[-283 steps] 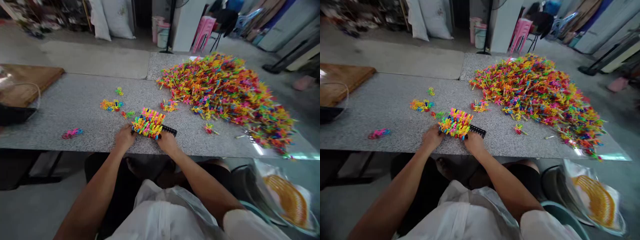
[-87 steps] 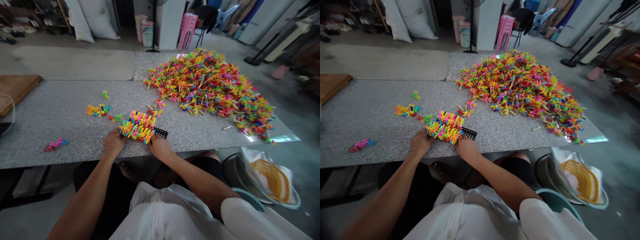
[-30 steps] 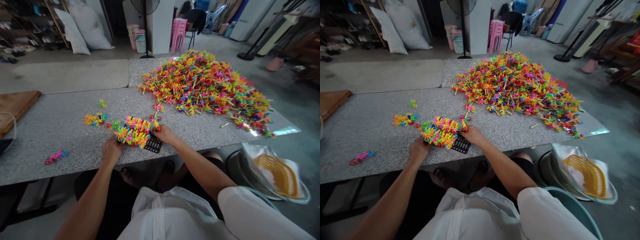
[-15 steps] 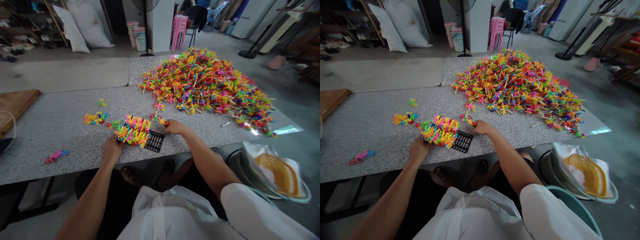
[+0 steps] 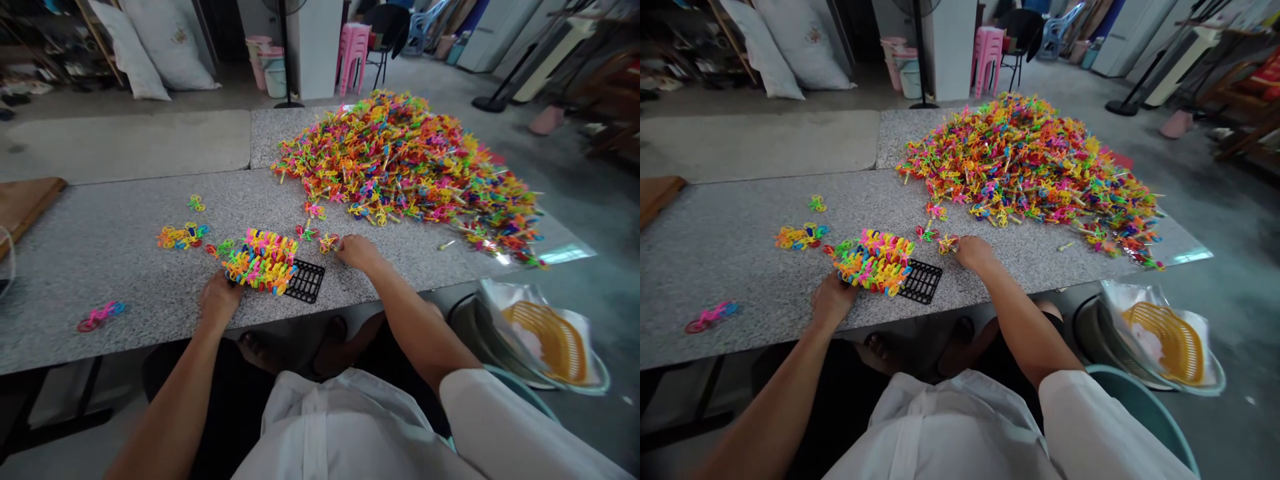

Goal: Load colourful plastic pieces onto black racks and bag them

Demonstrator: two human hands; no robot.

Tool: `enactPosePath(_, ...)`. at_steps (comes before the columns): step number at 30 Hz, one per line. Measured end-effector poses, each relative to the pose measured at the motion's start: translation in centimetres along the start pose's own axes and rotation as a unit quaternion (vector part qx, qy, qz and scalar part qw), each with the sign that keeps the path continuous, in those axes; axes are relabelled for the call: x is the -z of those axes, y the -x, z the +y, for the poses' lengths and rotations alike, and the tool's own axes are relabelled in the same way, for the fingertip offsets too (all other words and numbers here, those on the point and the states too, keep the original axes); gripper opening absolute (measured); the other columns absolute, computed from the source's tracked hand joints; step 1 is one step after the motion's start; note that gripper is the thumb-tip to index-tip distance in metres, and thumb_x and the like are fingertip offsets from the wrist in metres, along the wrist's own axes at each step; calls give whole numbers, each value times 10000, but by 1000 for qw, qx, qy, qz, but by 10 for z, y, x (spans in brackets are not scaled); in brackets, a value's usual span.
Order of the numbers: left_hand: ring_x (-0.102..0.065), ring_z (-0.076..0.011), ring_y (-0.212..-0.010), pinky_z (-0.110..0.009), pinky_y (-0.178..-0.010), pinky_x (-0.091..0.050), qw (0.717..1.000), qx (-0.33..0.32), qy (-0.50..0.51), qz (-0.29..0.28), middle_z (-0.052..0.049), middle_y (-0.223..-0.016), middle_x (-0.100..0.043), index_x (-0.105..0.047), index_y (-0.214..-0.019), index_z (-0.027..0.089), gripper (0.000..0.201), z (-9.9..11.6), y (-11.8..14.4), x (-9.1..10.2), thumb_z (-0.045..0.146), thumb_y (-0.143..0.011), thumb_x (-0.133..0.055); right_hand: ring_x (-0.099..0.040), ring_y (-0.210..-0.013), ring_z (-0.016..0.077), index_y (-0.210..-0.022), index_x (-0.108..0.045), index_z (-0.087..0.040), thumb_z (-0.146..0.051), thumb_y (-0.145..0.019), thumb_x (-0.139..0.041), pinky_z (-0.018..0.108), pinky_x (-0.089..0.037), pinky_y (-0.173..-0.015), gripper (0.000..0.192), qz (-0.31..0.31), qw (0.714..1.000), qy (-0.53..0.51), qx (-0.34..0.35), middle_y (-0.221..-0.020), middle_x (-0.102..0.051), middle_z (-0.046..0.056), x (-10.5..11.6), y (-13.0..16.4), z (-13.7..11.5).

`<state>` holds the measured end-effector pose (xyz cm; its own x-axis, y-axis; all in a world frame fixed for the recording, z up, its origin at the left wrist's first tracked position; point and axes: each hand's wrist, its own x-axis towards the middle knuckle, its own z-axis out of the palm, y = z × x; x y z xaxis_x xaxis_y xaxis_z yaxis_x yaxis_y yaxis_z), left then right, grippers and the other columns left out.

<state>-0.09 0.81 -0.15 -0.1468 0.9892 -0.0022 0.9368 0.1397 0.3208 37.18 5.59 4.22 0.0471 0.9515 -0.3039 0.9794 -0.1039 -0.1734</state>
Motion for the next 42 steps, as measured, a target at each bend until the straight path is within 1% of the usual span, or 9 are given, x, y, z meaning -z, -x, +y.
enactPosePath(4,-726,-382,-1204,-435,-941,-584,1000,6,2,5,-129,-1192,-804,-763,-1163,230,329,-1,0,-2,434,-951,-617,-777,-979,253,-1074,-787,-137,-273,-966,-649,271,-539,-794,221,17,987,-157,-16,-1028,-830,141,-8,7,-21)
enactPosePath(7,-727,-378,-1187,-429,-940,-582,1000,10,9,9,-127,-1173,-802,-763,-1154,231,326,-2,0,-4,443,-943,-633,-731,-696,184,-959,-744,-163,-236,-979,-599,246,-533,-652,164,-41,935,-349,37,-800,-794,62,-22,15,-44)
enactPosePath(10,-726,-371,-1176,-423,-932,-578,1000,1,6,15,-125,-1162,-801,-763,-1137,230,317,-2,0,-4,445,-948,-629,-673,-604,161,-897,-710,-186,-214,-957,-607,236,-503,-588,123,-67,906,-410,78,-709,-746,13,-36,20,-64)
enactPosePath(12,-724,-368,-1176,-418,-921,-576,1000,0,3,15,-124,-1167,-799,-767,-1121,230,305,-2,0,-4,439,-952,-623,-683,-654,170,-943,-718,-190,-217,-950,-627,239,-496,-615,95,-40,918,-385,92,-728,-743,4,-40,20,-71)
enactPosePath(16,-725,-362,-1183,-417,-928,-570,1000,2,8,13,-118,-1184,-799,-767,-1140,230,310,0,1,-2,429,-960,-612,-730,-906,212,-1048,-752,-186,-266,-983,-647,265,-504,-788,147,28,947,-283,147,-973,-802,52,-39,15,-76)
enactPosePath(21,-713,-357,-1214,-426,-971,-563,1000,4,20,13,-114,-1185,-800,-764,-1164,223,317,2,3,-1,417,-954,-627,-744,-1028,255,-1219,-733,-170,-284,-1047,-591,287,-482,-846,251,32,971,-177,155,-1145,-805,120,-38,14,-81)
enactPosePath(33,-712,-371,-1221,-448,-975,-573,1000,-6,18,18,-130,-1208,-791,-765,-1165,221,321,1,3,-2,416,-963,-611,-739,-1169,338,-1408,-641,-201,-478,-1054,-613,357,-549,-912,450,31,985,-112,125,-1286,-778,166,-44,18,-92)
enactPosePath(37,-718,-373,-1205,-443,-946,-581,1000,-5,17,19,-122,-1184,-801,-767,-1155,238,329,2,3,0,460,-964,-617,-751,-1169,333,-1401,-651,-185,-411,-1074,-574,351,-555,-911,405,21,988,-95,122,-1262,-787,180,-43,23,-95)
enactPosePath(42,-719,-378,-1210,-439,-931,-578,1000,-7,14,22,-135,-1166,-802,-764,-1145,232,326,2,3,1,450,-973,-593,-750,-1193,287,-1341,-721,-189,-272,-1042,-617,299,-535,-944,327,-24,971,-107,212,-1297,-793,142,-27,13,-82)
